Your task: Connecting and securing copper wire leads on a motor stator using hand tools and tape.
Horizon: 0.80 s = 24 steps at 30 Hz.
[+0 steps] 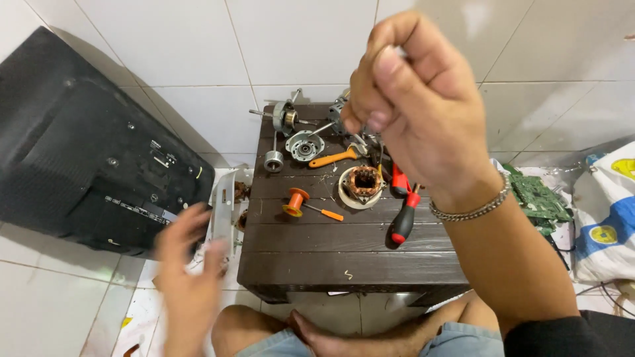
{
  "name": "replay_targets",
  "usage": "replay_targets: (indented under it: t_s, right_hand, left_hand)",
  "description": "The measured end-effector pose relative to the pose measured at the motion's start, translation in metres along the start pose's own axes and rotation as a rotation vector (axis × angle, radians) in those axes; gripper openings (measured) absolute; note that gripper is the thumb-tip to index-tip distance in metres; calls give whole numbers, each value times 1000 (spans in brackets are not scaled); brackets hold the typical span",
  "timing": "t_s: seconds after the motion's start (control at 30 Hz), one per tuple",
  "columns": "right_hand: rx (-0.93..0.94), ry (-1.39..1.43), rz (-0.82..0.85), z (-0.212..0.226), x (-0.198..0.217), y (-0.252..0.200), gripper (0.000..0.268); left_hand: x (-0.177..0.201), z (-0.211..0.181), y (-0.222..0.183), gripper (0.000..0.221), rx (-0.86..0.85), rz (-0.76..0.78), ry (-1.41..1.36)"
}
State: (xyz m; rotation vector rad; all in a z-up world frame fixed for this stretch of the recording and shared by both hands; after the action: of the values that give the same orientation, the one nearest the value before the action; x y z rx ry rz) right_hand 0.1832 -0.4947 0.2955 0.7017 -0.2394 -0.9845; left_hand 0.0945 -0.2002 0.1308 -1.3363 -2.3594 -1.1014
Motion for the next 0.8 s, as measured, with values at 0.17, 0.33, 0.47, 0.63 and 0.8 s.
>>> replay_targets:
  t_s: [0.17,0.33,0.47,0.63,0.8]
  right_hand:
    - [66,67,-8,60,28,-7,14]
    - [102,-200,-361,65,163,-57,19]
    - [-81,49,-361,-23,131,-70,66]
    - [-566,-695,261,-117,75,-100,41]
    - [-255,-469,-76,-77,92,-41,20]
  left_hand:
    - [-140,-126,23,63,-438,596,-381]
    - [-154,-130,54,38,-332,434,-552]
    - [-127,-182,73,36,-322,407,-649]
    - [-104,-252,93,39,-521,283,-824]
    - [-101,-208,83,42,-494,162,-863]
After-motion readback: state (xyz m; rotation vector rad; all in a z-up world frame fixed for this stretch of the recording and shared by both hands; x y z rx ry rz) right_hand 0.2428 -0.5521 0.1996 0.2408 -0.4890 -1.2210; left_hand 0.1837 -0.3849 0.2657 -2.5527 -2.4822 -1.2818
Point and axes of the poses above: each hand's wrist, its own y-axis towards the middle knuckle, its own x-axis out of the back of the hand, z = x × y, the point moved 2 cm from there along y, towards the middle knuckle, and after that the axes turned 1 degree about -y, right-handed, at the moved point
